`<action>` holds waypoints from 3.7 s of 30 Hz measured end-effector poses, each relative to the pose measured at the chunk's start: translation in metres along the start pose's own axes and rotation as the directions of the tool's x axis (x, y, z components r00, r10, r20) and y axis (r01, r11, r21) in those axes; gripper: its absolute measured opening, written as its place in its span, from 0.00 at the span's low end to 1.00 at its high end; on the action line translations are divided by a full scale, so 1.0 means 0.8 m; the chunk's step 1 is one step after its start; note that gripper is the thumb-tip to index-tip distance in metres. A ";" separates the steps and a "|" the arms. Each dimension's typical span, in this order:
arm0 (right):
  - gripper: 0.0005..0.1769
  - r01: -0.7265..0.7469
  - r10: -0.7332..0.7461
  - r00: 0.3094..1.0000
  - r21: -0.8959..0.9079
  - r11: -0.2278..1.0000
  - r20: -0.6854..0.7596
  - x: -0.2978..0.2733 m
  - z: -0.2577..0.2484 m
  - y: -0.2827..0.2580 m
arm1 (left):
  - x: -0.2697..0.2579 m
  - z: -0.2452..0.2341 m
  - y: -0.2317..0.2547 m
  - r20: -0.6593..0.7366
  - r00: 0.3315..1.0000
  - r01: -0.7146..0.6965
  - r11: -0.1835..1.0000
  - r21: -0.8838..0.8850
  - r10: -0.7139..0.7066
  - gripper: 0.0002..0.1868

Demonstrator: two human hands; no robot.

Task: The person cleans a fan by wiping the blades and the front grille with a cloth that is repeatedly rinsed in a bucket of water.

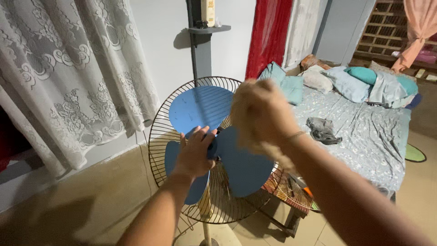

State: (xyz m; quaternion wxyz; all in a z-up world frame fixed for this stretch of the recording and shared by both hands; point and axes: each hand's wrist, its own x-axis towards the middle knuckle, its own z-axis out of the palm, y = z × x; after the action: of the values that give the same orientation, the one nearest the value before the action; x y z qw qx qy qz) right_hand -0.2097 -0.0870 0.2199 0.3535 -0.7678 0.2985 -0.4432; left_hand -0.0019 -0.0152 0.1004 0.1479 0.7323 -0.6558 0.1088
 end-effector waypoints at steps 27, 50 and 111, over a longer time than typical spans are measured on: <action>0.21 0.595 -0.380 0.790 -0.750 0.289 0.481 0.054 0.059 0.099 | -0.001 0.024 0.022 -0.115 0.967 0.189 0.941 -0.279 -0.228 0.40; 0.28 0.676 -0.294 0.725 -0.724 0.135 0.623 0.142 0.171 0.068 | -0.004 0.025 0.016 0.060 0.993 -0.106 0.986 0.129 0.099 0.31; 0.17 -0.661 0.756 0.639 0.600 0.450 0.137 -0.009 -0.200 0.563 | 0.264 0.424 0.286 0.337 0.858 0.260 -0.238 -0.936 -0.388 0.19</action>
State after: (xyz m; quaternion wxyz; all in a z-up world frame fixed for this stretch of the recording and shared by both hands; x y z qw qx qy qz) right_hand -0.4206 -0.3839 -0.0902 0.7057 -0.3814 0.4603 -0.3803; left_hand -0.2163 -0.3550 -0.1246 0.6910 0.5091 -0.2852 -0.4265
